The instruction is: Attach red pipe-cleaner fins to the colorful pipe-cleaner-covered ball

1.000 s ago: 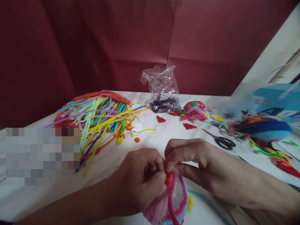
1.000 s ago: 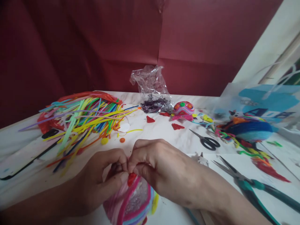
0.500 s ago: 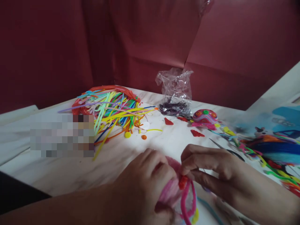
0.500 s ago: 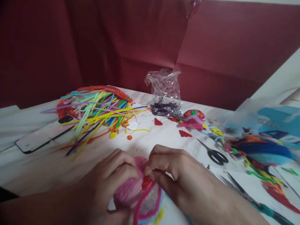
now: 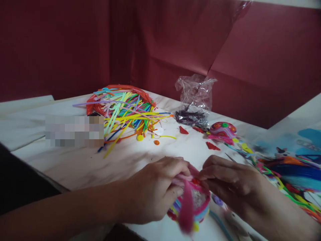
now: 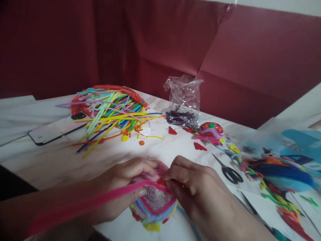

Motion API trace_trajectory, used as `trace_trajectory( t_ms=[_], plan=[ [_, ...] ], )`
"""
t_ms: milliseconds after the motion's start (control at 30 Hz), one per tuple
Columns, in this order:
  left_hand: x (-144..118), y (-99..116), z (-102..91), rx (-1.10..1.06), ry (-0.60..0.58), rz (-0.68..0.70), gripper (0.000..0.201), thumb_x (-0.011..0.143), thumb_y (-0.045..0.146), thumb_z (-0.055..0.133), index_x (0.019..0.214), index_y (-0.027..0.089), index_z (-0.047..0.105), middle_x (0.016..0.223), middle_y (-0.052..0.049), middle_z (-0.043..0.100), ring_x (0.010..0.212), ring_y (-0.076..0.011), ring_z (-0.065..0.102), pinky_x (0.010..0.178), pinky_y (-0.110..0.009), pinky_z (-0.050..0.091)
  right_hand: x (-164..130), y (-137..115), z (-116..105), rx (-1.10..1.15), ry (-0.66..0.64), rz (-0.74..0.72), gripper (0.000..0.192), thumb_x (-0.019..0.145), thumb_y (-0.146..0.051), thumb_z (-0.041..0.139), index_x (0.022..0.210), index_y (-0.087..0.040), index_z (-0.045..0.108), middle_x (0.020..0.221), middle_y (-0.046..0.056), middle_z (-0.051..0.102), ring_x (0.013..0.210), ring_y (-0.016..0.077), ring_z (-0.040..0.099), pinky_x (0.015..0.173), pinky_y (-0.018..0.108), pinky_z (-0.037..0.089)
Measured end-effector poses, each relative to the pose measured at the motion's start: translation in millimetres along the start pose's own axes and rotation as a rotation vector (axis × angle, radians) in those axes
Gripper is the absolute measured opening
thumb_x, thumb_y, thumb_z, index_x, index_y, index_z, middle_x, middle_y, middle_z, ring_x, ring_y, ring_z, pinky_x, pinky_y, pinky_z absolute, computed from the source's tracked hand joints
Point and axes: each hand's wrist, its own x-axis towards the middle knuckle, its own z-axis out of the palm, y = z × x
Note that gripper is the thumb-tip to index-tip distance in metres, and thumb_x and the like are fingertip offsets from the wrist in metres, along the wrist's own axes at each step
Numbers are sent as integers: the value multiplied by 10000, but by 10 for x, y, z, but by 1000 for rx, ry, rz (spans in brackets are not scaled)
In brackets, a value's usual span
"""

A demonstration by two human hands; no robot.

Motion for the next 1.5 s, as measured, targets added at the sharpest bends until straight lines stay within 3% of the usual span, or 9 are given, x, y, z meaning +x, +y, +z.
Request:
trace_trajectory(
  t_ms=[100,333,467,600,767,1000,1267,1500],
  plan=[
    [-4,29,11,-19,-74,-19,214,823,86,449,1006,159,531,1073,-76,621,996,-166,583,850,-240,456,-26,0,20,-21,25,-1,238,912,-187,366,756,-202,545,773,25,564,639,134,564,560,249,453],
    [-19,21,88,-70,21,12,259,783,14,423,984,152,507,1024,-68,617,982,-155,577,893,-242,442,-37,-14,46,20,55,-34,217,884,-113,420,869,-237,598,766,-3,574,639,115,570,556,210,454],
    [-18,27,114,-54,40,6,287,761,-13,400,977,142,507,1050,-93,612,1106,-182,520,963,-280,400,-45,-15,64,14,73,-26,197,887,-128,435,833,-240,589,737,-14,566,622,107,555,543,197,443],
    [-4,19,137,-28,80,-74,239,783,37,435,991,117,521,1125,-142,553,1124,-212,482,972,-326,386,-55,-7,71,7,93,5,178,889,-168,446,785,-227,578,723,-7,563,604,118,550,522,217,432],
    [14,-51,203,-147,189,-126,197,797,65,470,968,151,520,1047,-91,565,1028,-176,520,930,-299,414,-40,-5,70,35,123,84,191,882,-178,452,751,-224,583,691,-13,559,578,116,534,507,215,420],
    [36,-117,248,-322,196,-301,136,821,150,502,953,183,507,988,-53,615,950,-189,568,873,-347,441,-35,13,94,45,149,162,156,840,-210,478,746,-218,602,665,-14,593,554,120,546,480,204,423],
    [54,-104,244,-318,195,-303,123,839,137,480,941,178,534,1032,-56,640,917,-171,584,778,-291,463,-19,-16,116,59,179,203,179,798,-225,473,670,-201,596,576,-12,593,487,125,536,423,208,408],
    [61,-112,237,-298,187,-247,118,844,139,471,929,177,543,953,-34,641,881,-156,591,777,-279,450,-40,-11,125,46,176,234,179,795,-238,466,670,-201,589,573,-14,587,492,127,534,430,216,403]
  ],
)
